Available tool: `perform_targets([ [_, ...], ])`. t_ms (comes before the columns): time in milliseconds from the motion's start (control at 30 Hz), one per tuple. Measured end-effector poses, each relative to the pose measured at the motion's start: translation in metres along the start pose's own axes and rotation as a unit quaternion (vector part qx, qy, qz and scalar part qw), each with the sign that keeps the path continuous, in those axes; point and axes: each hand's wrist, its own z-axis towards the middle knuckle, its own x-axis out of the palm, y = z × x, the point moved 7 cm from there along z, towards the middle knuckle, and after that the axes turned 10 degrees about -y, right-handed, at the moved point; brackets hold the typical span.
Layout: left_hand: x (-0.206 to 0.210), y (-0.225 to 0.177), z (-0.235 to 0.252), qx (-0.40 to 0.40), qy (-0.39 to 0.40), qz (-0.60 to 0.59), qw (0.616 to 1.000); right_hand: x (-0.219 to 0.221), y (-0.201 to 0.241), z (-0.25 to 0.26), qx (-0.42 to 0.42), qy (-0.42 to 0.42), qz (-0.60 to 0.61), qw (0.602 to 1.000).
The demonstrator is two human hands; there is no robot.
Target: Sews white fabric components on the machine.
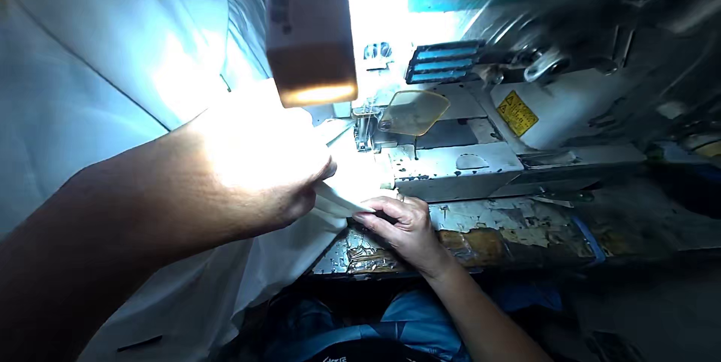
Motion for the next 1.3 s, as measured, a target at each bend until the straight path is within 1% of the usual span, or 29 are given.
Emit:
perform_targets([
  [67, -0.002, -0.002, 0.004, 0.006, 0.012, 0.026, 1.000, 0.000, 0.000, 0.001, 0.001, 0.002, -0.001, 1.000],
  [233, -0.003, -0.002, 0.000, 0.000, -0.008, 0.002, 1.000, -0.001, 0.001, 0.001, -0.011, -0.002, -0.008, 1.000],
  [367, -0.004, -0.006, 0.006, -0.027, 0.069, 0.007, 0.997, -0.001, 0.001, 0.001, -0.016, -0.004, -0.015, 1.000],
  [400, -0.005, -0.006, 0.007, -0.030, 0.070, 0.001, 0.997, -0.001, 0.001, 0.001, -0.016, -0.004, -0.017, 1.000],
  [433, -0.004, -0.005, 0.008, -0.024, 0.051, 0.005, 0.998, -0.001, 0.001, 0.001, -0.017, -0.005, -0.020, 1.000],
  [500, 0.002, -0.001, 0.008, 0.004, -0.047, 0.005, 0.999, -0.002, 0.000, 0.000, -0.016, -0.004, -0.024, 1.000],
  [533, 0.005, 0.001, 0.006, 0.014, -0.071, 0.001, 0.997, -0.001, 0.000, 0.000, -0.017, -0.003, -0.025, 1.000],
  [567, 0.004, 0.000, 0.002, 0.015, -0.059, 0.002, 0.998, -0.001, 0.000, 0.000, -0.018, -0.003, -0.027, 0.999],
  [667, -0.003, -0.007, 0.006, -0.007, 0.022, 0.018, 1.000, -0.002, 0.001, 0.001, -0.023, 0.000, -0.025, 0.999],
  [733, -0.003, -0.008, 0.010, 0.007, 0.030, 0.044, 0.999, -0.002, 0.002, 0.002, -0.024, 0.000, -0.022, 0.999],
  [767, -0.002, -0.008, 0.013, 0.005, 0.053, 0.054, 0.997, -0.003, 0.002, 0.002, -0.025, -0.003, -0.024, 0.999],
  [800, 0.000, -0.006, 0.014, -0.013, 0.087, 0.046, 0.995, -0.003, 0.003, 0.002, -0.027, -0.005, -0.024, 0.999],
  [833, 0.001, -0.005, 0.014, -0.022, 0.095, 0.035, 0.995, -0.003, 0.003, 0.002, -0.029, -0.007, -0.023, 0.999],
  [867, 0.001, -0.004, 0.011, -0.013, 0.080, 0.032, 0.996, -0.003, 0.003, 0.002, -0.030, -0.008, -0.022, 0.999],
  [967, 0.000, -0.013, -0.007, 0.032, -0.040, -0.022, 0.998, -0.004, 0.003, 0.004, -0.027, -0.007, -0.022, 0.999],
  [1000, 0.000, -0.016, -0.012, 0.038, -0.073, -0.039, 0.996, -0.004, 0.003, 0.004, -0.027, -0.007, -0.024, 0.999],
  [1033, 0.002, -0.017, -0.015, 0.046, -0.089, -0.043, 0.994, -0.004, 0.003, 0.004, -0.029, -0.007, -0.026, 0.999],
  [1200, 0.001, -0.017, -0.013, 0.045, -0.088, -0.043, 0.994, -0.005, 0.004, 0.005, -0.032, -0.005, -0.029, 0.999],
  [1300, 0.001, -0.024, 0.000, 0.027, -0.024, -0.023, 0.999, -0.006, 0.004, 0.004, -0.031, -0.011, -0.040, 0.999],
])
